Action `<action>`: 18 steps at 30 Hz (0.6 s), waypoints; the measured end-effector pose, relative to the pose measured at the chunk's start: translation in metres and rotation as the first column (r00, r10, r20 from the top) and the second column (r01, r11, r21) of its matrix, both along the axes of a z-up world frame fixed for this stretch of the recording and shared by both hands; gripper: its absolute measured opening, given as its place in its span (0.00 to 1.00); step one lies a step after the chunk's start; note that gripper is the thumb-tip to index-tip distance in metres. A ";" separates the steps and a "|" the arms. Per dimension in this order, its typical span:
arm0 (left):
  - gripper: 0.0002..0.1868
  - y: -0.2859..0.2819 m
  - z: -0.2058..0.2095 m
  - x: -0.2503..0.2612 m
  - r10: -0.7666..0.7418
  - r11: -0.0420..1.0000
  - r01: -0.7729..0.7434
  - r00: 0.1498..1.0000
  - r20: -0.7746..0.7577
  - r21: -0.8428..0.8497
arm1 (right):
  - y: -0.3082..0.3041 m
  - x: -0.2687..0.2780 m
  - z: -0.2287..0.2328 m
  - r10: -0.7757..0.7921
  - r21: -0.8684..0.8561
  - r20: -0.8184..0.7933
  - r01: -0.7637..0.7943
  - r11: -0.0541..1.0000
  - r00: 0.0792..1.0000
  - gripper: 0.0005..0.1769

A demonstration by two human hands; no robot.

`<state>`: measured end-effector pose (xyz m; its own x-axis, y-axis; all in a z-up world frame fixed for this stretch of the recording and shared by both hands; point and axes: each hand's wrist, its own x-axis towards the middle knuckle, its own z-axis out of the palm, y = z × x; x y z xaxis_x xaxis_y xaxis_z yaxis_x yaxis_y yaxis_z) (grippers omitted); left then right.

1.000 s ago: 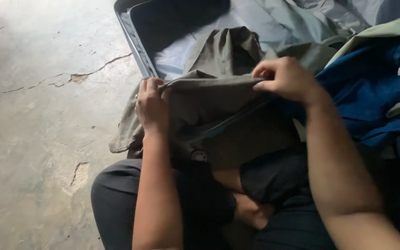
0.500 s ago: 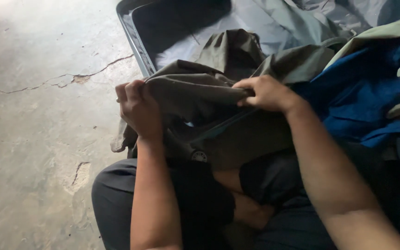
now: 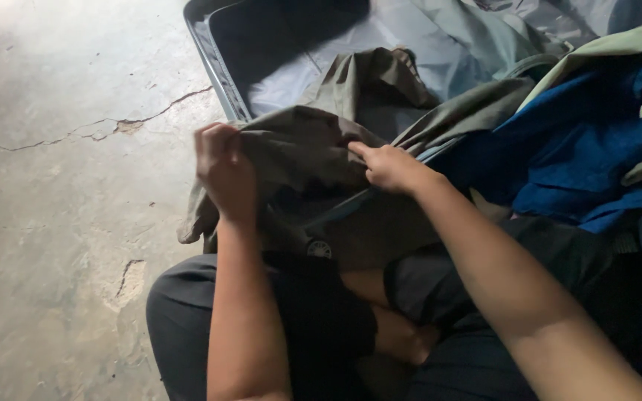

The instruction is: Unpacking clothes and items from a suitcase on the floor.

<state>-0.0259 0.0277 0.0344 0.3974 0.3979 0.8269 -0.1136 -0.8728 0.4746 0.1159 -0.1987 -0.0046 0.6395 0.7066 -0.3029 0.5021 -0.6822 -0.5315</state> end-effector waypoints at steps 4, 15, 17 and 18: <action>0.09 -0.001 0.009 0.000 -0.100 0.995 0.101 0.992 -0.077 0.008 | 0.004 -0.004 -0.004 -0.039 -0.147 0.130 0.059 0.987 0.991 0.38; 0.11 0.012 -0.009 0.011 -0.426 0.832 0.361 0.902 -0.071 -0.421 | 0.031 -0.002 -0.035 0.249 -0.145 0.106 -0.232 0.962 0.963 0.13; 0.10 0.022 -0.012 0.007 -0.527 0.737 0.406 0.845 -0.085 -0.540 | 0.031 0.000 -0.024 0.172 -0.148 0.130 -0.152 0.977 0.977 0.13; 0.10 0.027 -0.015 0.006 -0.625 0.621 0.435 0.776 -0.078 -0.652 | 0.030 0.001 -0.019 0.091 -0.152 0.156 -0.067 0.986 0.984 0.14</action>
<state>-0.0197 0.0545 0.0196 0.8587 0.3891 0.3336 -0.2516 -0.2470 0.9358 0.1169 -0.1688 -0.0237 0.6321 0.7130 -0.3036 0.6289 -0.7009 -0.3365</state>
